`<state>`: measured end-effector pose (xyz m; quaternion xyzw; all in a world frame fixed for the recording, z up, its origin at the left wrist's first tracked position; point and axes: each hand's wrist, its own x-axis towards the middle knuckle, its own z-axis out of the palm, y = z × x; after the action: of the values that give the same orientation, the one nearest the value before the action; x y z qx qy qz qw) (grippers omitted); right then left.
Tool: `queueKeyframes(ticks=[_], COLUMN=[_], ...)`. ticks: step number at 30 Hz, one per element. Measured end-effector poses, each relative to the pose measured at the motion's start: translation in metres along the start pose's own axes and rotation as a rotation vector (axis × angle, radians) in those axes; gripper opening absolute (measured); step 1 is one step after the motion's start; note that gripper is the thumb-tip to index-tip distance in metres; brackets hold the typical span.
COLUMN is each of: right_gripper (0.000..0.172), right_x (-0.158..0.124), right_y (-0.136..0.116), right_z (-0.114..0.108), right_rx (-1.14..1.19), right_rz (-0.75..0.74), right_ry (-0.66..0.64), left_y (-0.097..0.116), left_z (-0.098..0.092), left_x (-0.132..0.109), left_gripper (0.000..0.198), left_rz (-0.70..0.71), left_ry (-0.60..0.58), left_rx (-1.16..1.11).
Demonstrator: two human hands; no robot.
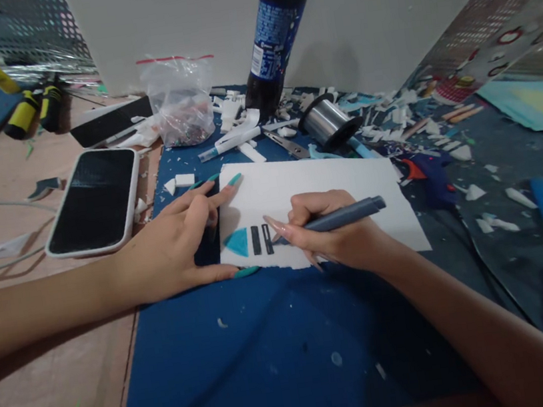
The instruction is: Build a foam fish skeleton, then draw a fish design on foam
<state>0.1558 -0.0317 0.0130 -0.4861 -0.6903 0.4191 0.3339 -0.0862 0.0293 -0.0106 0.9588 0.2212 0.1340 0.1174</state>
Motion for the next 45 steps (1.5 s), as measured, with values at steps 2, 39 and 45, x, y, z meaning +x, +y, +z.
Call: queueKeyframes(ticks=[2, 39, 45], right_gripper=[0.036, 0.033, 0.034], right_x=[0.0003, 0.0011, 0.0007], right_y=[0.0006, 0.0062, -0.0006], right_z=[0.0006, 0.0055, 0.0019], right_rx=[-0.022, 0.132, 0.042], right_rz=[-0.004, 0.041, 0.04], right_ry=[-0.028, 0.111, 0.022], left_y=[-0.0004, 0.0004, 0.0004], left_z=[0.0002, -0.0007, 0.0007], left_x=[-0.0003, 0.0009, 0.0005], left_gripper=[0.061, 0.067, 0.067], left_rz=[-0.005, -0.021, -0.016], left_ry=[0.0, -0.006, 0.019], left_rx=[-0.009, -0.044, -0.067])
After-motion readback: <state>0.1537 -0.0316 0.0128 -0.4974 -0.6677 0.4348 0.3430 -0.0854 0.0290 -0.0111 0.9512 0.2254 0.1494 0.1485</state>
